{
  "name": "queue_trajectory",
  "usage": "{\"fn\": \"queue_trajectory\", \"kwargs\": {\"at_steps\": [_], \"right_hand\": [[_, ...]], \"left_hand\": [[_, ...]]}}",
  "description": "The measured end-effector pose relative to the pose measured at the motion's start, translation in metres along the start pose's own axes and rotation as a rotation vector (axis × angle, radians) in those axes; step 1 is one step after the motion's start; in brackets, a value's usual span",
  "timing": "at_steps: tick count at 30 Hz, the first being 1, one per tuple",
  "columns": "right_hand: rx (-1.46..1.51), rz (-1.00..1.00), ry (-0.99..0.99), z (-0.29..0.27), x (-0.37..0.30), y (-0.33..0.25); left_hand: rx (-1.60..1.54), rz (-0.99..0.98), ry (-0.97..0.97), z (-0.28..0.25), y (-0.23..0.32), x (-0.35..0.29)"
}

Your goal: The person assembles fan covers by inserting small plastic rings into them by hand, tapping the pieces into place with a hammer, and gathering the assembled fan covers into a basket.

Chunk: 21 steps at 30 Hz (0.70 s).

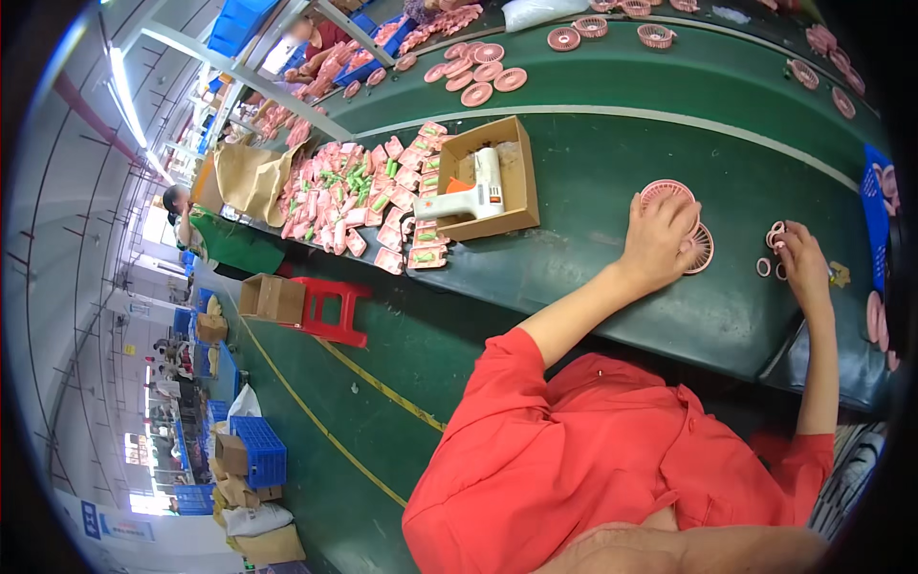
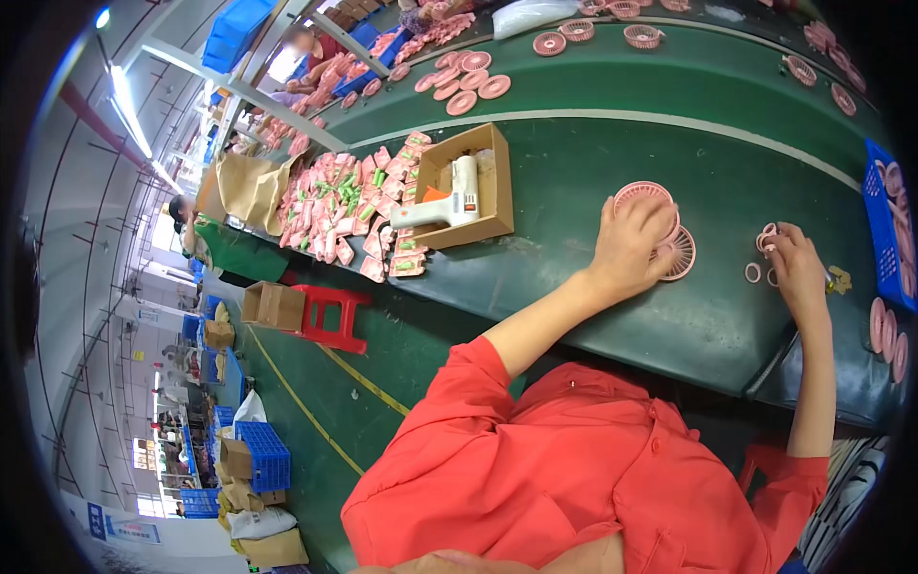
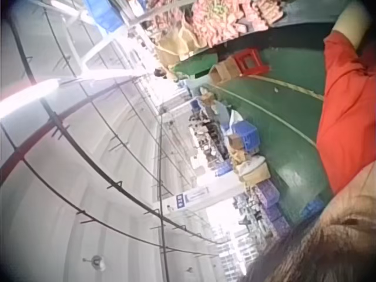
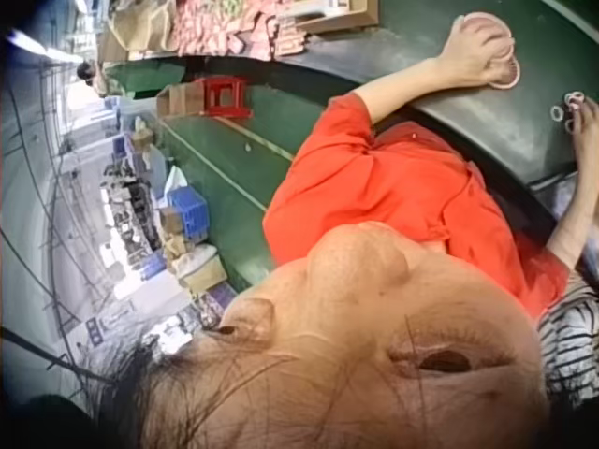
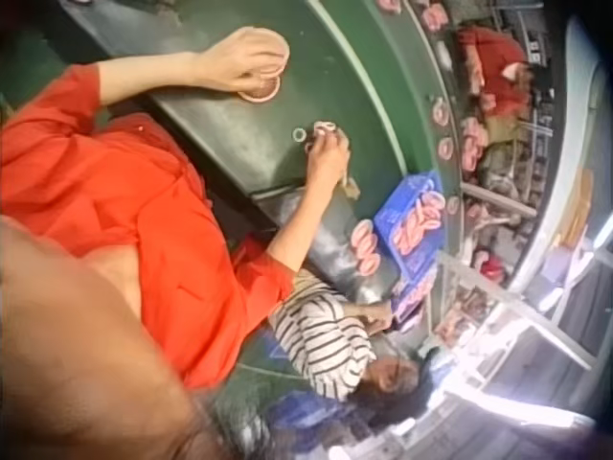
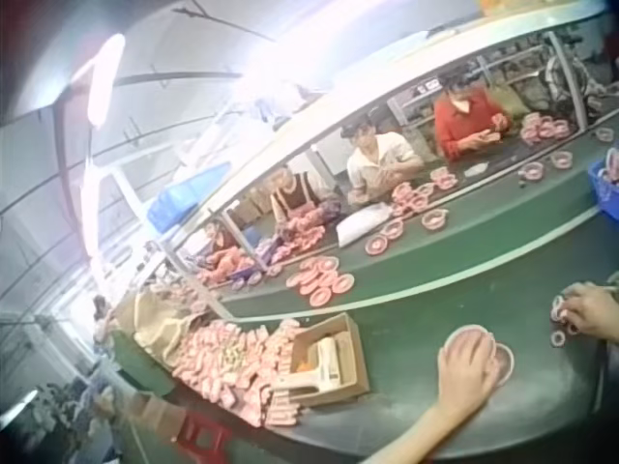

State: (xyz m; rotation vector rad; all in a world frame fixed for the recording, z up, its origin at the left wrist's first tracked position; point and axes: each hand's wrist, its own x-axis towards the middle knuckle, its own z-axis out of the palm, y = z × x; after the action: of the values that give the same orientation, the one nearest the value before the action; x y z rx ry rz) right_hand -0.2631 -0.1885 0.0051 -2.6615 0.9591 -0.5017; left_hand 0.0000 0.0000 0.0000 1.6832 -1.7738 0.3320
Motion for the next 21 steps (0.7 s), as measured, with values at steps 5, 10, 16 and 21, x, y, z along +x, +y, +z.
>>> {"fn": "queue_trajectory", "kwargs": {"at_steps": [5, 10, 16, 21], "right_hand": [[-0.107, -0.021, 0.157, 0.003, -0.001, 0.021], [-0.059, 0.057, 0.198, -0.018, 0.014, -0.012], [0.261, -0.104, -0.277, 0.016, -0.005, -0.105], [0.06, -0.17, -0.287, 0.03, -0.012, -0.098]], "left_hand": [[-0.207, -0.148, 0.155, 0.012, -0.017, 0.005], [-0.077, -0.335, 0.172, 0.011, -0.025, 0.01], [-0.323, -0.59, -0.029, 0.0, -0.045, 0.019], [-0.121, -0.503, 0.18, -0.02, -0.059, 0.008]]}}
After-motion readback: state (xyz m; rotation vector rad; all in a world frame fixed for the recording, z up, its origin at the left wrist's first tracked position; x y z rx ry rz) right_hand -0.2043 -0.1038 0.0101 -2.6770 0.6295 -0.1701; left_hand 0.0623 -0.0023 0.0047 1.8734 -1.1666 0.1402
